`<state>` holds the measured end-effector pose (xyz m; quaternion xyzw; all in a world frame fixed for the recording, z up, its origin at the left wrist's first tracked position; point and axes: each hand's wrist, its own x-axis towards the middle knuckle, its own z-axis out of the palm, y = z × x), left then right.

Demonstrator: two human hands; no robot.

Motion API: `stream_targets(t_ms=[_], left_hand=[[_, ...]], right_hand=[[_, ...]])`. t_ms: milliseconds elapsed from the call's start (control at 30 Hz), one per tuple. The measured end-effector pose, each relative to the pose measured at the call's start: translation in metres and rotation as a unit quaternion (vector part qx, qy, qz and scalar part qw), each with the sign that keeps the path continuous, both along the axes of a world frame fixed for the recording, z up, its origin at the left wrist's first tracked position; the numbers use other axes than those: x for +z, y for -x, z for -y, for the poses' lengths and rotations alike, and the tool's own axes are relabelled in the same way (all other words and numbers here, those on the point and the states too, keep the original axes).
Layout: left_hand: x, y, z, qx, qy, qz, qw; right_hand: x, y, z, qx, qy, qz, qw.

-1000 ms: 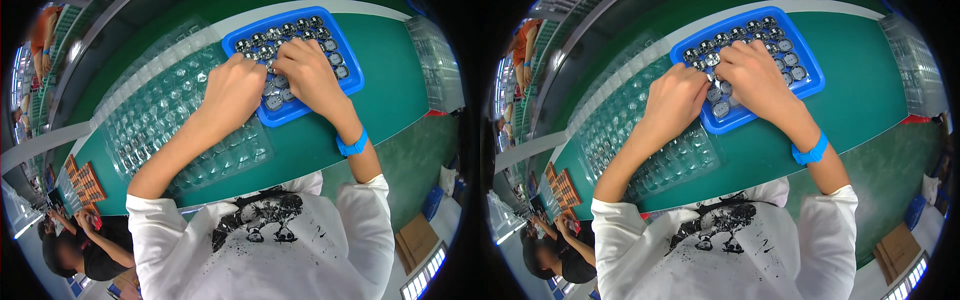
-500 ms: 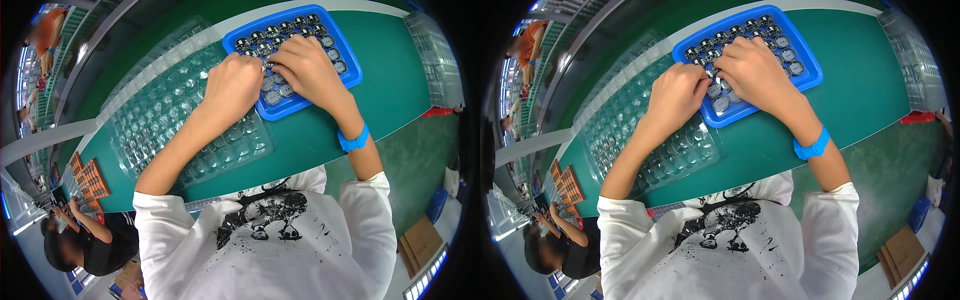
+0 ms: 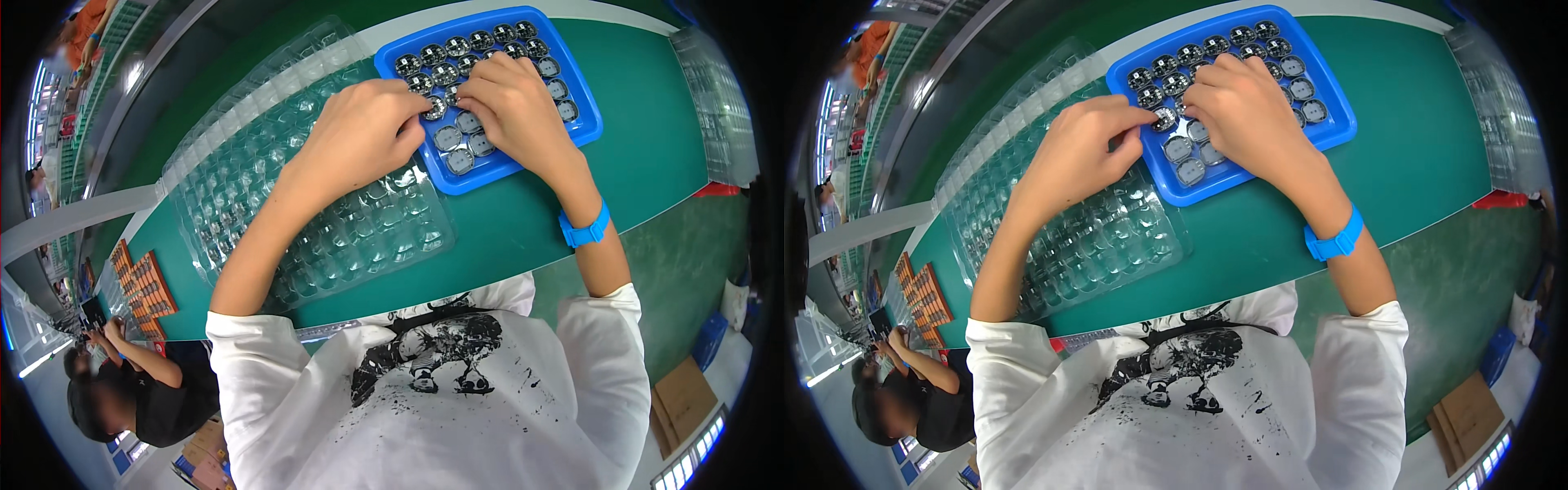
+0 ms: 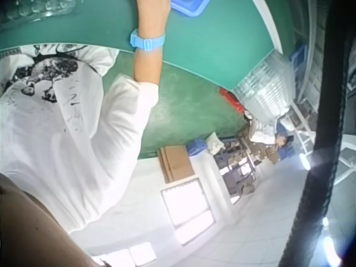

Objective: Manually assemble and sort small electronic components into trays on a production conveyor belt.

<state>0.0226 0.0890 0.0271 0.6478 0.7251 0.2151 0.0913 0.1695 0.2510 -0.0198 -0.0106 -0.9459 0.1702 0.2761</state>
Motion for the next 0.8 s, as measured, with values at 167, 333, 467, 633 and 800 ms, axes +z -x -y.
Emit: stream_targets(t_ms=[167,333,467,633,800], left_hand=[[-0.007,0.000,0.012,0.006,0.030,-0.020,0.999],[0.006,0.021,0.024,-0.020,-0.071,0.015,0.997],[0.050,0.040,0.080,0.081,-0.057,0.038,0.994],[0.056,0.075,0.192,0.231,0.059,-0.036,0.970],[0.038,0.061,0.256,0.318,0.034,0.004,0.948]], right_hand=[[0.006,0.001,0.001,0.018,0.035,0.014,0.999],[0.008,0.005,0.004,0.013,0.040,-0.061,0.997],[0.011,-0.005,0.003,0.012,0.120,-0.012,0.993],[0.019,0.003,0.037,0.047,0.255,-0.032,0.965],[0.025,0.014,0.061,0.242,0.122,0.011,0.962]])
